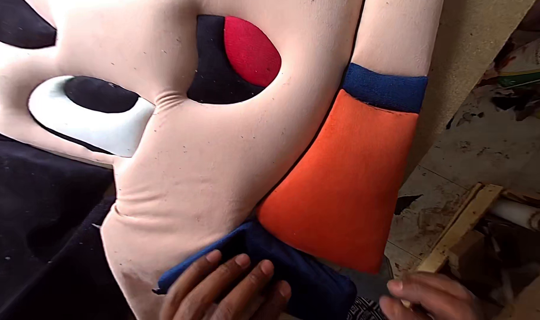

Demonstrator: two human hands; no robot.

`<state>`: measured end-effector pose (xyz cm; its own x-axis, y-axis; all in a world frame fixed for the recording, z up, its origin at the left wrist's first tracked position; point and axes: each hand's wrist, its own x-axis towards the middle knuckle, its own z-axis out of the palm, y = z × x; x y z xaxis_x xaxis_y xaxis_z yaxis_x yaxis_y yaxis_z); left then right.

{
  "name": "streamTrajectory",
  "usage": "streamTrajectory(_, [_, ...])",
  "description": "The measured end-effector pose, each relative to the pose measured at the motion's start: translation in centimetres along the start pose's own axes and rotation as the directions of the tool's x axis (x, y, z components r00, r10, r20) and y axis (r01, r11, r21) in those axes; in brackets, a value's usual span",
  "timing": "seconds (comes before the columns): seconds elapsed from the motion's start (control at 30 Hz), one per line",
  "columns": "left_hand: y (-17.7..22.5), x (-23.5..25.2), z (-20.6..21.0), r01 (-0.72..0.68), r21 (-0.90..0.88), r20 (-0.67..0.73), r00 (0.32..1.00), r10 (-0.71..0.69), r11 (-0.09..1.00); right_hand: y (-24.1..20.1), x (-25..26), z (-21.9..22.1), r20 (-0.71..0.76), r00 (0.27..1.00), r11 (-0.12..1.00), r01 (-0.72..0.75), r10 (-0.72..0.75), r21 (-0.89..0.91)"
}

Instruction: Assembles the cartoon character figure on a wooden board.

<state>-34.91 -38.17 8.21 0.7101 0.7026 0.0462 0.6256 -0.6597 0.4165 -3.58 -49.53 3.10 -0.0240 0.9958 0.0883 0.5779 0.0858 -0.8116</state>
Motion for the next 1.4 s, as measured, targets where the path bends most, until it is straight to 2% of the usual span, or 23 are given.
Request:
streamTrajectory(0.1, [-1.9,1.6,-0.4,-0.077,-0.004,0.052,0.996,0.077,0.997,2.1,0.3,0.2,-0.077,0.995,0.997,-0.06,0.056,-0.043])
streamTrajectory(0.23, [-3.3,3.4,0.1,-0.219,-0.06,0.116,0.967,0.225,0.974,3.0,1.7,1.8,-0.187,0.977,0.994,-0.095,0.102,0.048])
streamTrajectory(0.4, [-4.2,3.4,0.4,-0.239,-0.062,0.107,0.964,0.245,0.969,2.5,2.6,2.6,-0.249,0.964,0.994,-0.081,0.097,0.073])
streamTrajectory(0.67, [-5.4,3.7,0.7,-0.261,-0.091,0.074,0.961,0.268,0.961,3.3,2.6,1.8,-0.173,0.97,0.952,-0.116,0.169,0.282])
streamTrajectory(0.87, [-5.4,4.5,1.3,-0.304,-0.063,0.081,0.948,0.309,0.951,4.2,3.3,1.4,-0.114,0.984,0.95,-0.099,0.138,0.297])
streamTrajectory(1.0, [-3.6,5.0,1.0,-0.311,-0.051,0.134,0.939,0.315,0.949,3.7,2.6,2.0,-0.115,0.968,0.928,-0.174,0.223,0.329])
streamTrajectory(1.13, [-1.7,4.9,1.9,-0.297,-0.081,0.155,0.939,0.306,0.952,2.4,1.1,2.9,-0.027,0.92,0.832,-0.341,0.391,0.437])
streamTrajectory(1.23, [-1.5,4.6,2.4,-0.276,-0.07,0.135,0.95,0.283,0.959,1.4,0.1,3.3,0.081,0.905,0.714,-0.382,0.417,0.586])
streamTrajectory(1.3, [-1.5,4.4,2.6,-0.261,-0.068,0.104,0.958,0.268,0.963,0.9,-0.4,3.6,0.057,0.901,0.697,-0.37,0.429,0.614])
streamTrajectory(1.4, [-1.5,4.5,2.8,-0.258,-0.061,0.081,0.962,0.262,0.964,0.7,-0.2,4.0,-0.092,0.885,0.742,-0.323,0.457,0.588])
